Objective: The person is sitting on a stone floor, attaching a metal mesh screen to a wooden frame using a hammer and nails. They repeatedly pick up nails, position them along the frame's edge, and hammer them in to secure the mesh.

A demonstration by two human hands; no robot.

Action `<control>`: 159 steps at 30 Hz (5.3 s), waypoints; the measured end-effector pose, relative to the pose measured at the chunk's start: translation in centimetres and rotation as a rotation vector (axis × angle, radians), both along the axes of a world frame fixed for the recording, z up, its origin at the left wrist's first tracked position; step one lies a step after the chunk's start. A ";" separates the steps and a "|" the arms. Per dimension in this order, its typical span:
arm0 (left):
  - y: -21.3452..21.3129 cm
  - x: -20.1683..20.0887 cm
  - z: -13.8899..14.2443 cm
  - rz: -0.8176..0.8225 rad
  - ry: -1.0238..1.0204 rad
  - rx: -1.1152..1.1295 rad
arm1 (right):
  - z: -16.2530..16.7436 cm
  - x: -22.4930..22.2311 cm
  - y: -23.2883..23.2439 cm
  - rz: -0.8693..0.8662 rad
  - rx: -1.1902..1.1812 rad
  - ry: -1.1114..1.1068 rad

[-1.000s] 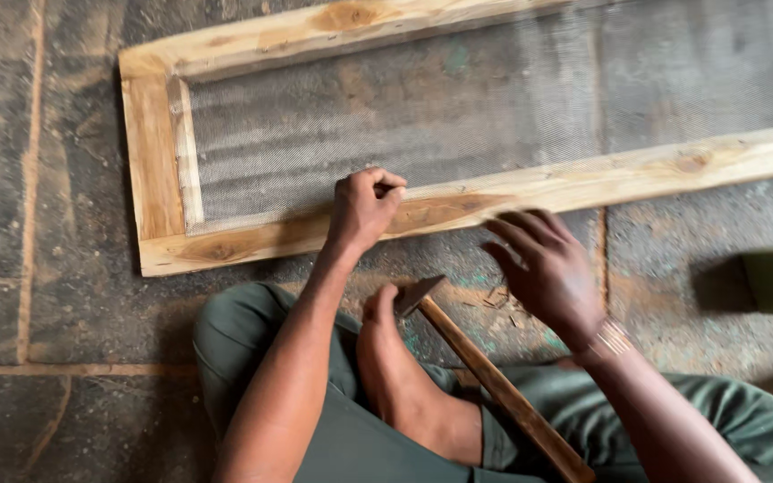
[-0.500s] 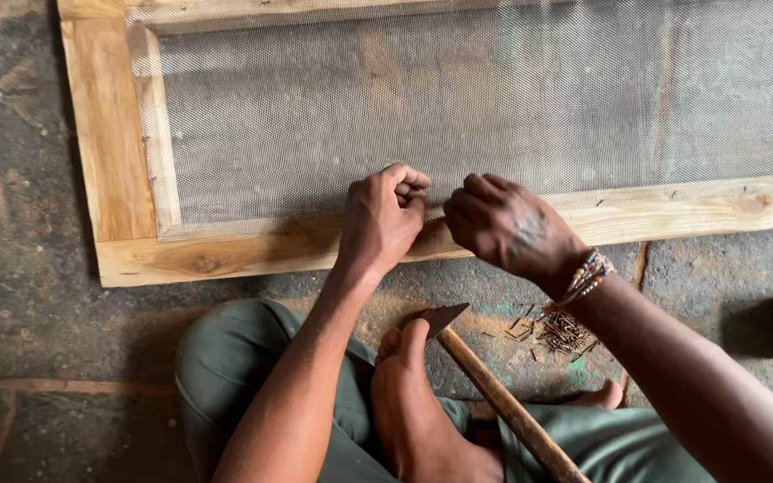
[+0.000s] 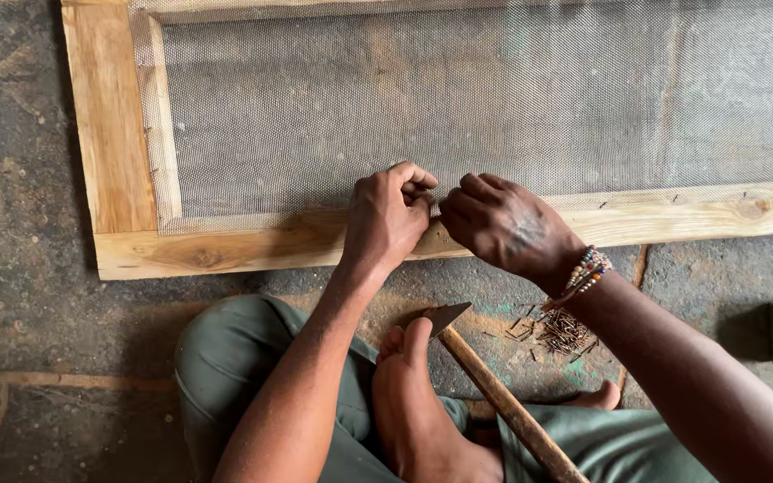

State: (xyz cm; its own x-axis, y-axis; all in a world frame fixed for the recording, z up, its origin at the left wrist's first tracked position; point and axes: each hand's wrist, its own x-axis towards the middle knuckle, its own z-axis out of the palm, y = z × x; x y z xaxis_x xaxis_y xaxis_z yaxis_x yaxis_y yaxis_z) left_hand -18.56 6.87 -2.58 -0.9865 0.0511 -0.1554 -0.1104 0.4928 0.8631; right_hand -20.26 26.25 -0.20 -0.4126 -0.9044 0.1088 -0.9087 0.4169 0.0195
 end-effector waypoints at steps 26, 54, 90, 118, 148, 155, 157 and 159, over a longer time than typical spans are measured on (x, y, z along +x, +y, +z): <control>0.6 0.0 -1.7 -0.113 0.189 -0.215 | -3.0 0.7 0.9 0.054 -0.056 0.262; 0.1 0.7 -2.2 -0.128 0.139 -0.271 | -2.6 0.0 0.5 0.072 -0.128 0.141; 2.6 2.5 -6.5 0.178 0.566 -0.320 | 3.9 10.3 1.1 -0.943 -0.455 -0.374; 2.2 1.0 -6.7 0.222 0.511 -0.371 | 6.7 10.0 1.6 -0.943 -0.418 -0.342; 1.5 0.7 -5.8 0.435 0.634 -0.536 | 6.6 8.9 2.2 -0.916 -0.178 -0.407; 1.5 1.2 -5.3 0.414 0.648 -0.548 | 5.8 8.4 3.3 -0.883 -0.311 -0.482; 1.5 1.0 -5.4 0.409 0.607 -0.546 | 5.3 8.1 3.6 -1.013 -0.391 -0.590; 1.5 0.9 -5.7 0.413 0.617 -0.546 | 4.8 8.0 3.9 -1.106 -0.497 -0.570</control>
